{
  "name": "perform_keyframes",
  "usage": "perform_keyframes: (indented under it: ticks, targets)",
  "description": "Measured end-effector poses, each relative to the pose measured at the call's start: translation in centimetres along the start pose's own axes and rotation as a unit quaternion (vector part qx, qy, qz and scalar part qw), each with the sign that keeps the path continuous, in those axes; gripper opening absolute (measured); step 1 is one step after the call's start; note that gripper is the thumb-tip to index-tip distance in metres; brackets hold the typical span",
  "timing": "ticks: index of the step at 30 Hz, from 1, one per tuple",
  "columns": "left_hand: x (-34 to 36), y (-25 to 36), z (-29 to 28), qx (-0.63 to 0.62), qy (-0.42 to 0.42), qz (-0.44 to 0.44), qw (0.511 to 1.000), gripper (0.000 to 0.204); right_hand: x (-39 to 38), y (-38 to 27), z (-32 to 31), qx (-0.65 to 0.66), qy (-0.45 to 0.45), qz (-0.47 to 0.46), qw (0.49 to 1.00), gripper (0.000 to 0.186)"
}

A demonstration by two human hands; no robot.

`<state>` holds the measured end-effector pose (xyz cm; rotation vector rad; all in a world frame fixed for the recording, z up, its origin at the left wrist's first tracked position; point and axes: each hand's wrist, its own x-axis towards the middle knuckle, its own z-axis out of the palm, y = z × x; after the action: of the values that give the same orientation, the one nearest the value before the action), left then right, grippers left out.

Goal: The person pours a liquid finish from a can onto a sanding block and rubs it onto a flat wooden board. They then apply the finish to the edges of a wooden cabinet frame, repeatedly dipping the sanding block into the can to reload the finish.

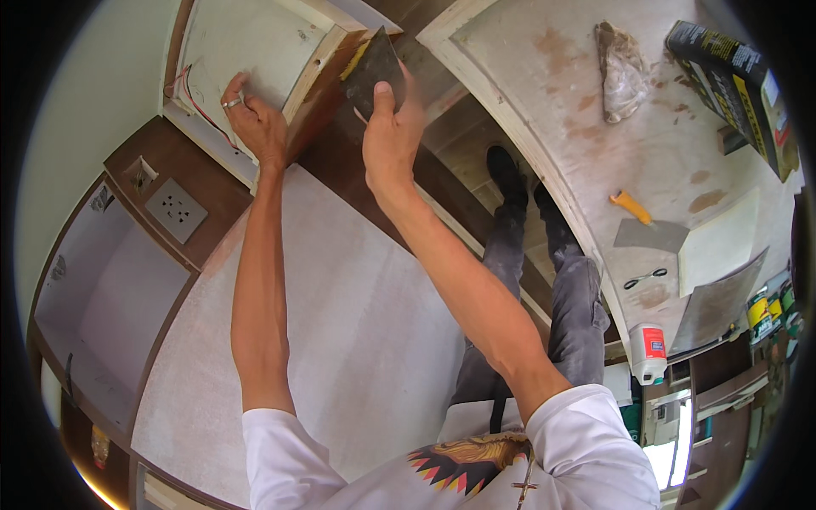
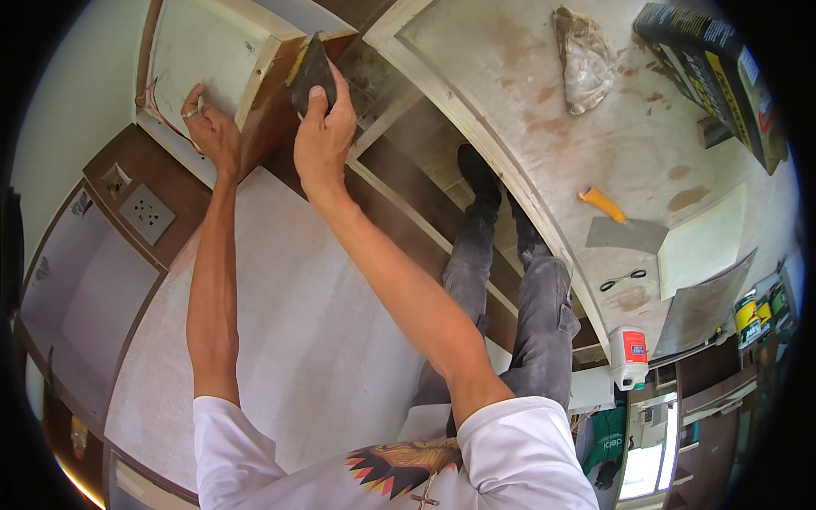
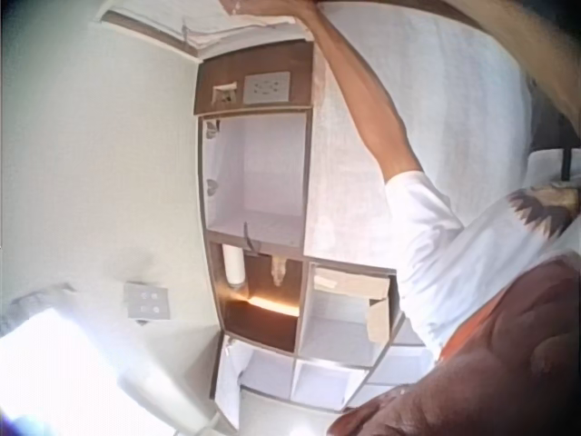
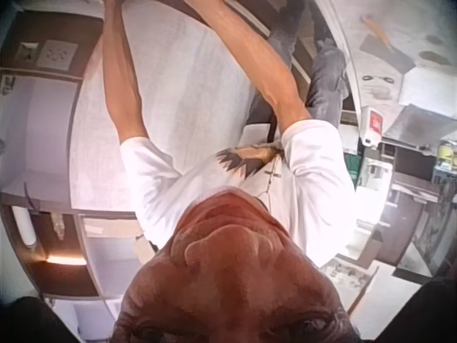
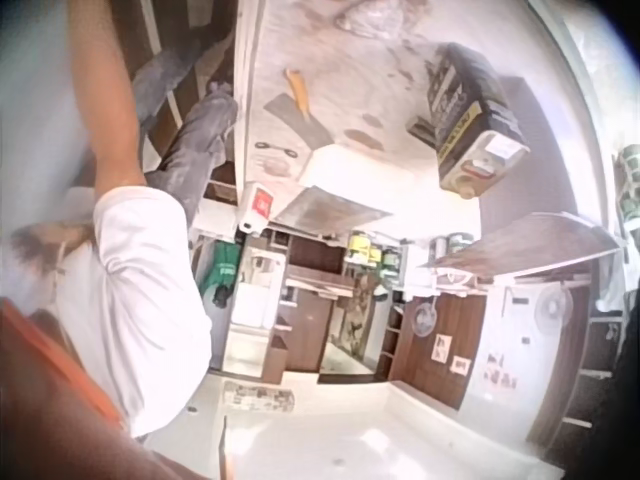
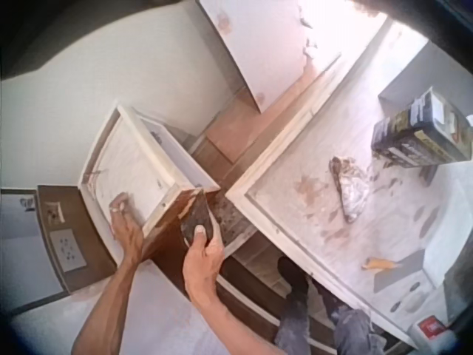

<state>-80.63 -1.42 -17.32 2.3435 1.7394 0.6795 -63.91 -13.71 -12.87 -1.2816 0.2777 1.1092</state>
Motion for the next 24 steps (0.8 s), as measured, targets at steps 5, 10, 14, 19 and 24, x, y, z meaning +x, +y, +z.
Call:
perform_keyframes:
  ticks: [5, 10, 14, 19, 24]
  targets:
    - [0.3, 0.4, 0.0, -0.009, -0.004, 0.015, 1.000, 0.035, 1.2, 1.6, 1.1, -0.107, 0.022, -0.128, 0.986, 0.042]
    - [0.1, 0.6, -0.2, -0.007, -0.015, 0.000, 1.000, 0.034, 0.1, -0.3, 0.9, -0.002, 0.017, -0.019, 1.000, 0.044]
    - [0.3, 0.7, -0.1, -0.006, -0.019, -0.005, 1.000, 0.034, 0.0, -1.3, 1.7, -0.064, 0.020, -0.035, 0.997, 0.045]
    - [0.1, 0.5, -0.2, -0.004, -0.023, -0.008, 1.000, 0.035, -0.2, -1.1, 0.7, -0.137, 0.019, -0.132, 0.982, 0.046]
    - [0.1, 1.4, -0.4, -0.041, -0.038, -0.030, 0.998, 0.037, 0.3, 0.2, 0.3, -0.098, 0.023, -0.059, 0.993, 0.044]
